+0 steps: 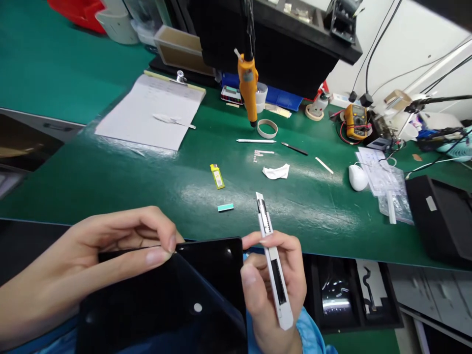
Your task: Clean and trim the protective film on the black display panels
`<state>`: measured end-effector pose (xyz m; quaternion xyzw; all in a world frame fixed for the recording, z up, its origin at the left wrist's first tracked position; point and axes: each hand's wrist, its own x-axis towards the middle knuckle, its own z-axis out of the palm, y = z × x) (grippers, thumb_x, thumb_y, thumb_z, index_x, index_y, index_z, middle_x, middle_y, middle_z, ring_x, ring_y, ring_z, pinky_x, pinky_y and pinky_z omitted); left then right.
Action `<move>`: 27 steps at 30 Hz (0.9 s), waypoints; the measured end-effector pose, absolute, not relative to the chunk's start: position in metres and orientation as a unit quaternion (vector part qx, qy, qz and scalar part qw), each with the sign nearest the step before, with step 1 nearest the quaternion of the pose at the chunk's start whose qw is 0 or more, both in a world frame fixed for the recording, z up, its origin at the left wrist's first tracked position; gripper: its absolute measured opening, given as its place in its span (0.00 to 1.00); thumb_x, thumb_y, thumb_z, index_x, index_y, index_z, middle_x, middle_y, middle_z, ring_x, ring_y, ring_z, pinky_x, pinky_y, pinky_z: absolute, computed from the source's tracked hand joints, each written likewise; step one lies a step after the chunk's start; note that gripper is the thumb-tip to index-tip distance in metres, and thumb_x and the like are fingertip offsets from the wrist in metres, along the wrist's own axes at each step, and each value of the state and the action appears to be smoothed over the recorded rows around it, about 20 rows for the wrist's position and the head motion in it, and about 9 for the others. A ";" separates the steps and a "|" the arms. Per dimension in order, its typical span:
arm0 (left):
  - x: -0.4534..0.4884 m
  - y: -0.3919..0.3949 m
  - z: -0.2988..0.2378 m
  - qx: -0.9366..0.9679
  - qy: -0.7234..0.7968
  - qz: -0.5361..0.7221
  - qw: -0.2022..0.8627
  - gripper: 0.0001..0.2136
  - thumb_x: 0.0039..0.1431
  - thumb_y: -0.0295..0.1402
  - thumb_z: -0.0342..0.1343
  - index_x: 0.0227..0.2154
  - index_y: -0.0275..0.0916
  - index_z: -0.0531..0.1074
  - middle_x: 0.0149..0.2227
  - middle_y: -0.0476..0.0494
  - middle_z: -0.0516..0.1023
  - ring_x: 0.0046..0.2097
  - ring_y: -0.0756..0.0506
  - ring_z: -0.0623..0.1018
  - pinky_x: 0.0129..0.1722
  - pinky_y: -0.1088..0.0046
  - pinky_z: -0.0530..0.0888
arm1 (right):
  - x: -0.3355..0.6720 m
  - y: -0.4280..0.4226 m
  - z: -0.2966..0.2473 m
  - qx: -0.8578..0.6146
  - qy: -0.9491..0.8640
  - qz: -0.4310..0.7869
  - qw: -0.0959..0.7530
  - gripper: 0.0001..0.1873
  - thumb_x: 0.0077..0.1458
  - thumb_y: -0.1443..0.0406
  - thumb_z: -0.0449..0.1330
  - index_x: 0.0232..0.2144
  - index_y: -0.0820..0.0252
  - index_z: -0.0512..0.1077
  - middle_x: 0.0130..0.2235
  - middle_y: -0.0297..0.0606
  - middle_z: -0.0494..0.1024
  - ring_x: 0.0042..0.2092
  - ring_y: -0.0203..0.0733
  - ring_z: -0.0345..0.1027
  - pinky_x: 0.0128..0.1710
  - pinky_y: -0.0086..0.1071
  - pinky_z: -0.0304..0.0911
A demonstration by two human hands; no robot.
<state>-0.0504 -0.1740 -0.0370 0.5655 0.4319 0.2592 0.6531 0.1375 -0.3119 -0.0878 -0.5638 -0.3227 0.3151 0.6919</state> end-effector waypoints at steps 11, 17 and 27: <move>-0.039 -0.173 -0.047 0.497 0.455 0.252 0.695 0.06 0.57 0.33 0.81 0.28 0.45 0.90 0.29 0.50 0.86 0.30 0.49 0.80 0.34 0.78 0.76 | 0.157 -0.308 -0.108 -0.557 -0.342 0.325 0.684 0.09 0.79 0.57 0.76 0.56 0.42 0.82 0.49 0.34 0.92 0.21 0.31 0.64 0.20 0.25 0.67; -0.032 -0.171 -0.051 0.485 0.462 0.256 0.697 0.06 0.55 0.31 0.81 0.26 0.45 0.90 0.28 0.51 0.86 0.30 0.49 0.80 0.33 0.77 0.75 | 0.157 -0.305 -0.110 -0.557 -0.339 0.323 0.686 0.08 0.79 0.59 0.76 0.54 0.45 0.82 0.48 0.34 0.91 0.21 0.30 0.65 0.20 0.25 0.68; -0.025 -0.172 -0.055 0.468 0.487 0.248 0.694 0.08 0.54 0.31 0.83 0.27 0.46 0.89 0.27 0.54 0.83 0.28 0.51 0.76 0.34 0.77 0.76 | 0.161 -0.307 -0.115 -0.550 -0.328 0.344 0.687 0.10 0.78 0.63 0.75 0.56 0.44 0.82 0.50 0.32 0.91 0.23 0.31 0.69 0.24 0.26 0.73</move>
